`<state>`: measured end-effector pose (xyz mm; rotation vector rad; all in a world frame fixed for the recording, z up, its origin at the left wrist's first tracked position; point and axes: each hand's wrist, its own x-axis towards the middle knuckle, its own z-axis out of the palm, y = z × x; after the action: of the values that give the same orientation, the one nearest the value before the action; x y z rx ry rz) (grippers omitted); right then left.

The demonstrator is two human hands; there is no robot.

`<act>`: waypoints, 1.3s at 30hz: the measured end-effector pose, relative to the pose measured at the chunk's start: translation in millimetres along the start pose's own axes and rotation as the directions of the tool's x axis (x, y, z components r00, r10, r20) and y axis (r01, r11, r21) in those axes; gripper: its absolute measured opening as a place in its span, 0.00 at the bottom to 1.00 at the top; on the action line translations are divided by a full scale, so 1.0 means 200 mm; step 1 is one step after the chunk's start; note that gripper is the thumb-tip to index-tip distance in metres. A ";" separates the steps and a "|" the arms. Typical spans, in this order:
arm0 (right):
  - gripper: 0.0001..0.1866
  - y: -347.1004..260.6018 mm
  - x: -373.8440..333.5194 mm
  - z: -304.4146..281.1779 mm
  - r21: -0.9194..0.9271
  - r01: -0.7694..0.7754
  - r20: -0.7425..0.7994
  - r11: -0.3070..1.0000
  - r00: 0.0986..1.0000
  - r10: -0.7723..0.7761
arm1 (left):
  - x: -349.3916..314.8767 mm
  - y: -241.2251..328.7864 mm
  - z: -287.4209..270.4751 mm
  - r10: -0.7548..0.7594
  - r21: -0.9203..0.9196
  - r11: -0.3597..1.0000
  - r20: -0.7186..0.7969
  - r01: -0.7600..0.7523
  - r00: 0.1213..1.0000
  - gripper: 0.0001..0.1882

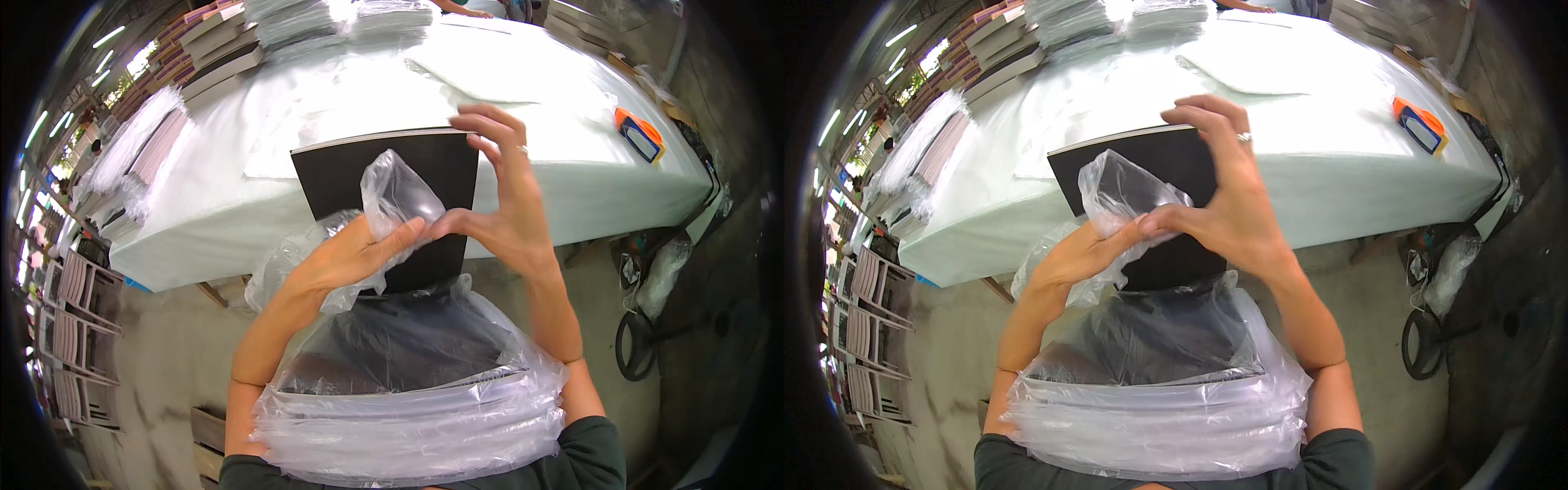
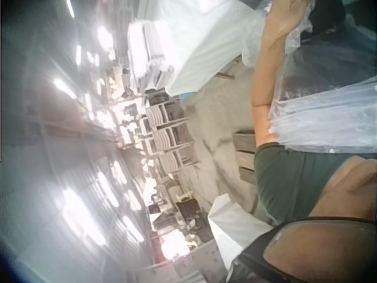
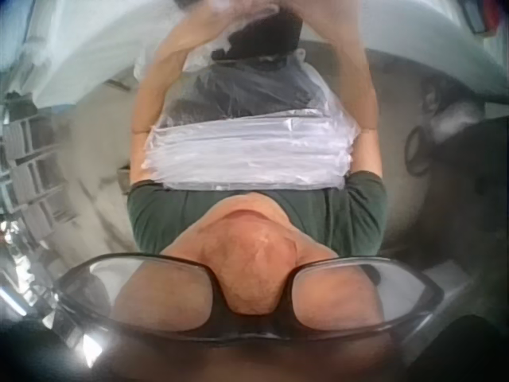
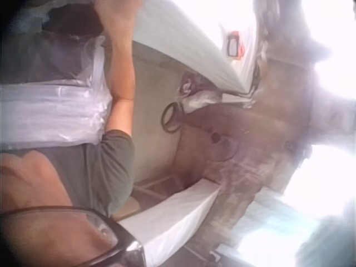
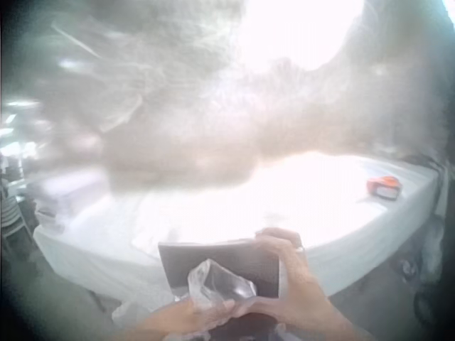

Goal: The person wraps individual black books or folders in clear plastic bags, pulling each bag over an item and smoothing it down before placing the packaged item onto a growing stack.

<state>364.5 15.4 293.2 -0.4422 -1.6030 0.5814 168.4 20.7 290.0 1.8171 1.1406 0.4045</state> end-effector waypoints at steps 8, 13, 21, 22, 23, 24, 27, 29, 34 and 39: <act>0.13 0.10 -0.01 -0.04 0.415 -0.739 0.371 0.531 0.670 0.643 | -0.17 0.04 -0.10 0.100 -0.352 0.929 -0.048 -0.111 0.994 0.21; 0.21 0.12 -0.05 -0.02 -0.170 -0.568 0.806 0.805 0.390 0.445 | -0.02 -0.64 -0.25 0.795 -0.553 0.546 0.105 -0.629 0.597 0.19; 0.17 0.23 -0.18 -0.04 0.599 -0.754 0.562 0.269 0.636 0.529 | -0.01 -0.36 -0.20 0.994 -0.974 -0.077 -0.091 -0.215 0.055 0.21; 0.19 0.29 -0.25 -0.03 0.329 -0.789 0.704 0.519 0.571 0.422 | -0.02 -0.31 -0.20 0.991 -0.982 -0.125 -0.131 -0.145 0.038 0.21; 0.22 0.35 -0.32 -0.02 0.124 -0.669 0.817 0.733 0.489 0.308 | -0.03 -0.26 -0.20 0.985 -0.983 -0.170 -0.172 -0.072 0.023 0.21; 0.23 0.37 -0.33 0.03 -0.082 -0.562 0.942 0.823 0.227 0.249 | -0.05 -0.28 -0.21 0.980 -0.979 -0.194 -0.196 -0.059 0.024 0.20; 0.20 0.37 -0.17 -0.12 0.243 -0.707 0.954 0.664 0.298 -0.032 | 0.01 -0.35 -0.23 0.974 -0.974 -0.225 -0.225 -0.018 0.025 0.20; 0.15 0.33 -0.19 -0.13 0.753 -0.472 0.620 0.458 0.743 -0.254 | -0.05 -0.34 -0.24 0.973 -0.973 -0.223 -0.226 -0.056 0.045 0.19; 0.20 0.24 -0.23 -0.16 0.835 -0.456 0.359 0.307 0.875 0.325 | -0.09 -0.54 -0.25 0.946 -0.966 -0.173 -0.217 -0.190 0.240 0.18; 0.19 0.37 -0.13 -0.32 0.398 -0.542 0.238 0.740 0.840 0.487 | -0.13 -0.79 -0.30 0.101 -0.394 0.891 -0.309 -0.224 0.946 0.16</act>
<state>427.6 67.0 231.8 -0.5075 -1.3840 1.4029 31.1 53.6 195.0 1.4986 0.9888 0.9626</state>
